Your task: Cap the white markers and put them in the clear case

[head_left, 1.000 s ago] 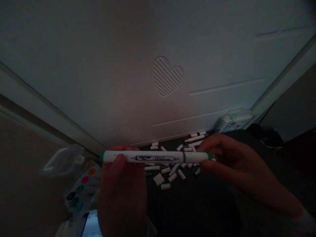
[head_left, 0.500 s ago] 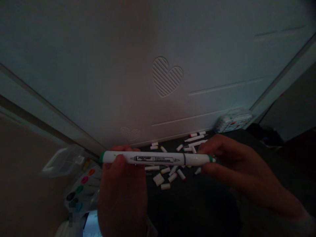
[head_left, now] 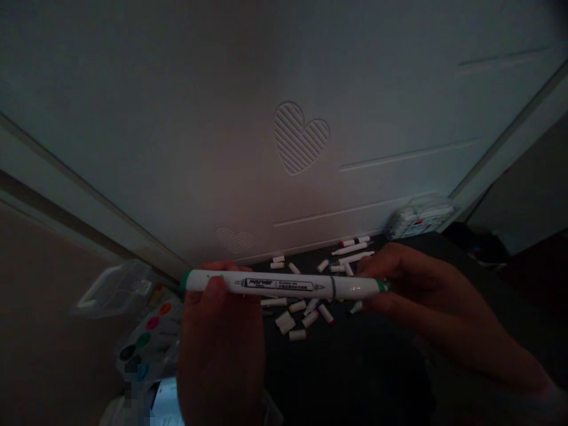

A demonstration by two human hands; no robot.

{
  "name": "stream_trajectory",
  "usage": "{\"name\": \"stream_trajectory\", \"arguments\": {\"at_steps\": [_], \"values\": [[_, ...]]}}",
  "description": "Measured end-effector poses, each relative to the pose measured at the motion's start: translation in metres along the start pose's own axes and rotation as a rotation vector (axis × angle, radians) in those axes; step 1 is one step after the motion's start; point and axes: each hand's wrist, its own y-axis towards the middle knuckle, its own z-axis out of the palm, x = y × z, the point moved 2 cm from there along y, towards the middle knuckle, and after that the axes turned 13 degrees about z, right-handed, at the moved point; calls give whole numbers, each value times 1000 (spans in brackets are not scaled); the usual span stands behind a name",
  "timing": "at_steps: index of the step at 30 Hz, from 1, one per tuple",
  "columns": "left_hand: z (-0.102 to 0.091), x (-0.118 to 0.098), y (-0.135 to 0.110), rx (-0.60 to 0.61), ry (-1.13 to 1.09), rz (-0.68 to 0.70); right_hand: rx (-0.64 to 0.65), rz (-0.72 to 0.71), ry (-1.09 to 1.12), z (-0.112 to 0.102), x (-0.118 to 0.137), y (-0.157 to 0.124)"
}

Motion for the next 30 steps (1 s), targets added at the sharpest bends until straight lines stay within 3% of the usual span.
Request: {"name": "stream_trajectory", "arguments": {"at_steps": [8,15,23,30], "values": [[-4,5,0,103,-19,22,-48,-13,-14,-1,2,0],[-1,2,0,119,-4,24,-16,3,34,-1,3,1],[0,1,0,100,-15,8,-121,-21,-18,-3,1,-1],[0,1,-1,106,-21,1,-108,-9,-19,-3,1,0]]}}
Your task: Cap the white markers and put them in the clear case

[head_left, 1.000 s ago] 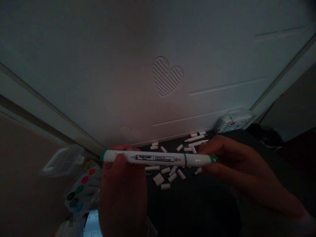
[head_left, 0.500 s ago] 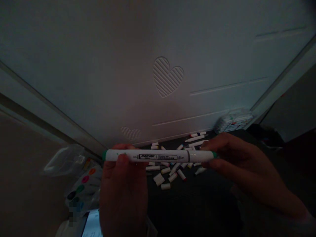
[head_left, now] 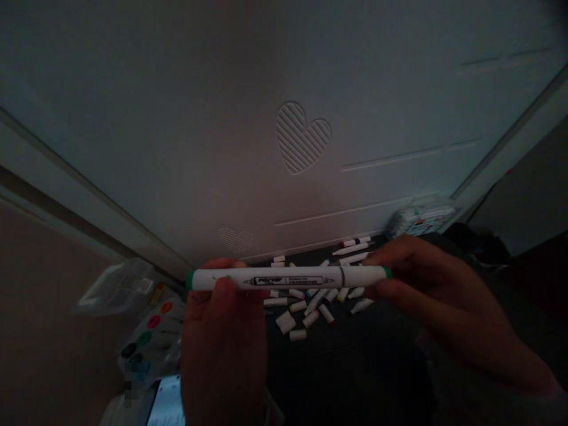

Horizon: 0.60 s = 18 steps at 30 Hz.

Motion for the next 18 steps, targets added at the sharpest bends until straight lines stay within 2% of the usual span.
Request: {"name": "stream_trajectory", "arguments": {"at_steps": [4,11,18], "values": [[0,0,1,-3,4,8,27,-4,9,0,-1,0],[0,2,0,18,-14,23,-26,-9,6,1,-2,0],[-1,2,-1,22,-2,27,12,-19,5,1,-1,0]]}}
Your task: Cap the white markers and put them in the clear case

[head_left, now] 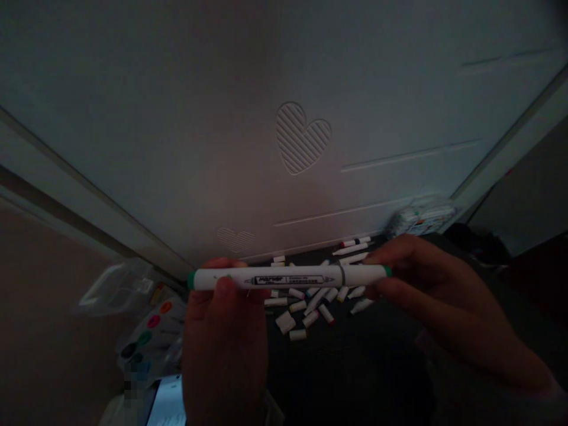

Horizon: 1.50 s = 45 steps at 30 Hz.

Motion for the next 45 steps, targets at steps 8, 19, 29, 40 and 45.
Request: {"name": "stream_trajectory", "arguments": {"at_steps": [8,19,29,40,45], "values": [[-4,6,2,31,-47,-35,34,41,59,1,-1,1],[1,4,2,2,-63,-49,36,64,55,1,-1,2],[2,3,1,-3,-22,-32,53,88,83,3,-2,3],[-5,7,1,9,9,-41,77,87,62,2,-1,1],[-8,9,0,34,24,-30,73,101,57,2,-1,1]]}}
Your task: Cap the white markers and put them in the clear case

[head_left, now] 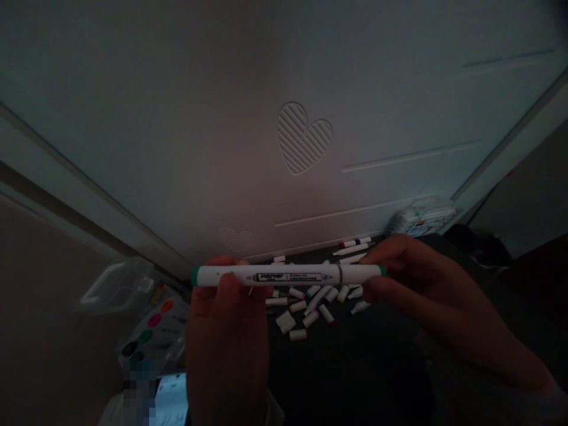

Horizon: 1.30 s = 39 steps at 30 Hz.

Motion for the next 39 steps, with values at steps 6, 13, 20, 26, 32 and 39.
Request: {"name": "stream_trajectory", "arguments": {"at_steps": [6,13,20,26,32,39], "values": [[6,-5,1,-13,-36,9,10,-29,0,0,-2,-1],[10,-6,4,-55,-50,46,11,-30,-28,1,-1,1],[11,-7,4,-54,-18,38,-6,-35,-43,1,2,1],[8,-8,3,-42,-10,-15,-22,-23,-46,1,-2,1],[7,-8,1,-32,11,9,-11,-8,-63,2,-1,1],[8,-7,2,-31,-19,-2,-15,-4,-50,2,-2,2]]}}
